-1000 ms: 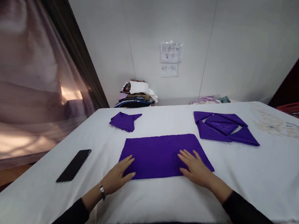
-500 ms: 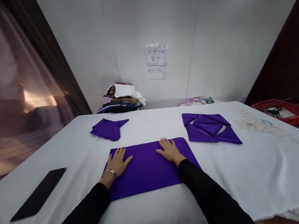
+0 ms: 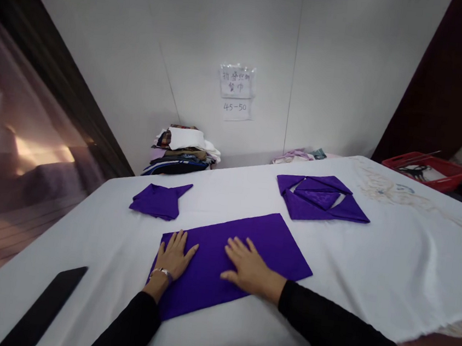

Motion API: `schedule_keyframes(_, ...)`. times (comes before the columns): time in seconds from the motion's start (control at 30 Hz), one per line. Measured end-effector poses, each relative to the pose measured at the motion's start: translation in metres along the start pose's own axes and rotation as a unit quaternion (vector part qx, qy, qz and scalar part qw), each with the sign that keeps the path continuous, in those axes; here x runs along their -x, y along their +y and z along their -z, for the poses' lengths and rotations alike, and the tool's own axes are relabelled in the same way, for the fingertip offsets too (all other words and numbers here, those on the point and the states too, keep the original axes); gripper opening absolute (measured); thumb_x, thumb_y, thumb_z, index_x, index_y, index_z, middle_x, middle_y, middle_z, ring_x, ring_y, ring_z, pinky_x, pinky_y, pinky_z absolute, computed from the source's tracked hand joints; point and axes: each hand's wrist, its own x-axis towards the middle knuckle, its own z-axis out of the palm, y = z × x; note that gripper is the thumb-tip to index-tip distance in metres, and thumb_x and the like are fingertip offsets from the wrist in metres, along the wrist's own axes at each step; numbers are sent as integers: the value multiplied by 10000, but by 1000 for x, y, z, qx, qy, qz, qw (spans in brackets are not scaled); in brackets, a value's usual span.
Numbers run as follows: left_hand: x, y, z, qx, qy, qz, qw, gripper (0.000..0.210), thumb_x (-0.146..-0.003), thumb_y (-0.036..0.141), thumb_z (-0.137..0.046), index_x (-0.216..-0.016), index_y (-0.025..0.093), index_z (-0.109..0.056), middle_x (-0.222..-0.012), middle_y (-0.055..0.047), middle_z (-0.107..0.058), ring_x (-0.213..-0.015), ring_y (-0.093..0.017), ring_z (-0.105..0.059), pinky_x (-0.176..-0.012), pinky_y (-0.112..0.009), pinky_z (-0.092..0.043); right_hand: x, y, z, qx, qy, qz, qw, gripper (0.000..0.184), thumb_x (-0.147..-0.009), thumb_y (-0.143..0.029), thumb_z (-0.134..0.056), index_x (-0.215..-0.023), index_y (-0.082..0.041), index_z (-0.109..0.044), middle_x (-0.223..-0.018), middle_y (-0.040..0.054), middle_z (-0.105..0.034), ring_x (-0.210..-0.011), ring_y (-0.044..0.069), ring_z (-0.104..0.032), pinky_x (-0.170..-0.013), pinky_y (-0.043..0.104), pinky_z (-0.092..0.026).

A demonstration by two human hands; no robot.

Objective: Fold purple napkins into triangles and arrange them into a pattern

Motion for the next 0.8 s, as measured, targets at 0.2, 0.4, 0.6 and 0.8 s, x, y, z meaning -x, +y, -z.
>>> schedule_keyframes(0.2,1,1,0,8,1,-6,1000,715,-847,587,-226,-1385,118,-269,-1471,-76,-215,-1354,-259,-146,-1080,-501,-162,47,25,2,8,-7,-76,997,692,-856,-627,-272,-1407,-210,-244,-1465,80,-218,-1347,237,-142,-1074,476,-98)
schedule_keyframes(0.4,-5,-3,-1,30,7,-6,999,710,-844,591,-245,-1376,124,-291,-1467,-88,-228,-1353,-264,-151,-1078,-504,-155,117,101,11,113,37,-218,969,643,-870,-601,-238,-1390,-226,-295,-1449,69,-263,-1332,250,-197,-1054,499,-173)
schedule_keyframes(0.6,32,24,14,61,42,-46,996,664,-859,557,-283,-1381,147,-274,-1481,-106,-182,-1359,-257,-125,-1077,-513,-134,100,66,7,154,89,-170,969,663,-860,-605,-264,-1376,-194,-329,-1444,105,-271,-1338,267,-169,-1051,536,-129)
schedule_keyframes(0.8,88,44,2,62,3,-154,986,695,-835,619,-269,-1395,207,-243,-1482,-65,-198,-1360,-247,-126,-1089,-503,-117,59,2,-13,64,21,-5,998,633,-866,-579,-298,-1412,-267,-220,-1460,46,-240,-1339,245,-175,-1067,503,-134)
